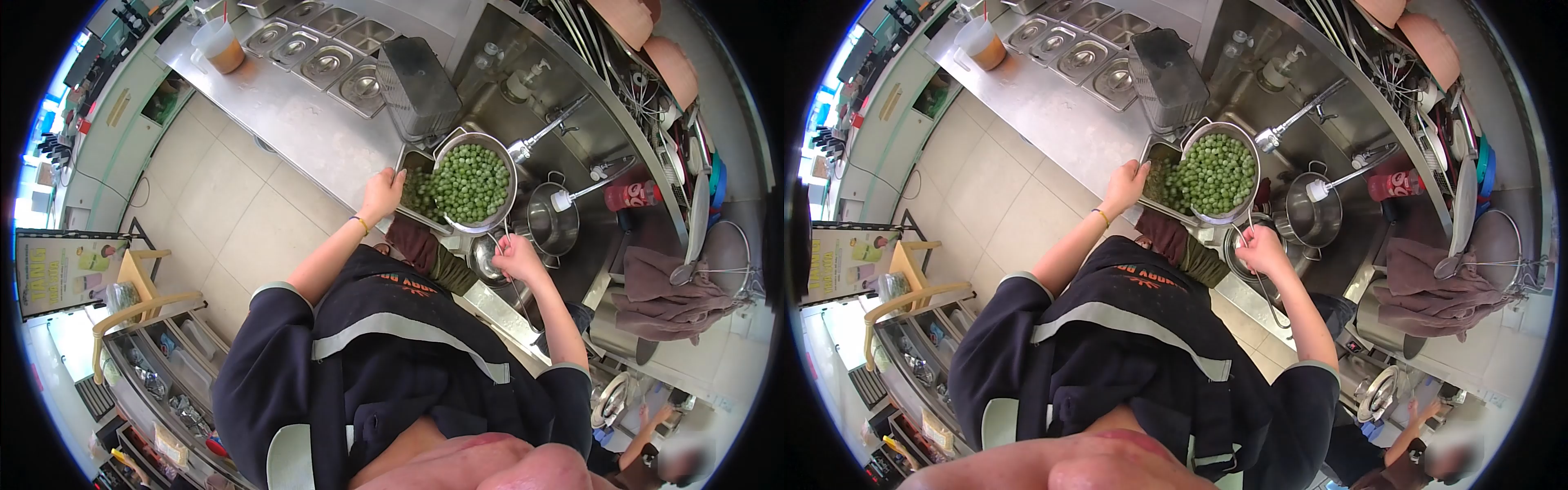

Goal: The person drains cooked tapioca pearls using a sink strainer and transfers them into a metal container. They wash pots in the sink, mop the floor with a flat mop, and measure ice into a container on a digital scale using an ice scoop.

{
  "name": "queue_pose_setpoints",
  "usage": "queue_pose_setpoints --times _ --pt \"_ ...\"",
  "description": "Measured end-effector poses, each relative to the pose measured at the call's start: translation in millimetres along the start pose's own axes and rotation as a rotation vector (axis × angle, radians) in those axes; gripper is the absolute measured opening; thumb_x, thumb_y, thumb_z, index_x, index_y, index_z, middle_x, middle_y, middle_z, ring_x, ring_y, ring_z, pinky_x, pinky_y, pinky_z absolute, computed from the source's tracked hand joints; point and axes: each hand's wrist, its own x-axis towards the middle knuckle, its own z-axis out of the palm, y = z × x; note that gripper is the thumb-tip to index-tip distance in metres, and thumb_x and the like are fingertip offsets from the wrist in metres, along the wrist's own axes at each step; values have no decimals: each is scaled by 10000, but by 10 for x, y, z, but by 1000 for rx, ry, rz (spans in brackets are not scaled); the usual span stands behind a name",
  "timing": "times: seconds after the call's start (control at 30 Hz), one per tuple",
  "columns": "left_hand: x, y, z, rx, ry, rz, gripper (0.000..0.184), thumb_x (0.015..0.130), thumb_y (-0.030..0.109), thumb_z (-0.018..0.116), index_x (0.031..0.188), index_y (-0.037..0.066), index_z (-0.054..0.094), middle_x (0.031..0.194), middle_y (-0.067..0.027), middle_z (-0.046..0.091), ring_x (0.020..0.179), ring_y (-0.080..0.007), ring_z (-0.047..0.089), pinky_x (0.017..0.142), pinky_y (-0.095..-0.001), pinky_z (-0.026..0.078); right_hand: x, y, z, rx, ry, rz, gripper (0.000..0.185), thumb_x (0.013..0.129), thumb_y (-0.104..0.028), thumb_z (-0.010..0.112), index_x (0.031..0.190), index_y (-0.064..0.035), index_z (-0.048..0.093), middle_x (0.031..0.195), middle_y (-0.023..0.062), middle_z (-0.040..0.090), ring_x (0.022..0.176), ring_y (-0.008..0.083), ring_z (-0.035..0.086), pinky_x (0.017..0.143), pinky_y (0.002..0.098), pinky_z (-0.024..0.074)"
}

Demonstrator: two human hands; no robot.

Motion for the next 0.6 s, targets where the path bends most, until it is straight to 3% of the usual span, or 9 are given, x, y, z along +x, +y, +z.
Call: queue_pose_setpoints --times 0.6 --pt "-25 -50 -13 -38 0 10 411 871 338 482 668 -18 450 560 -216 467 558 -382 475 535 -437 364 26 -56 -49 -128 24 -30 136 639 -33 614 711 -18 500 503 54 512 420 134 517 406 283 398"
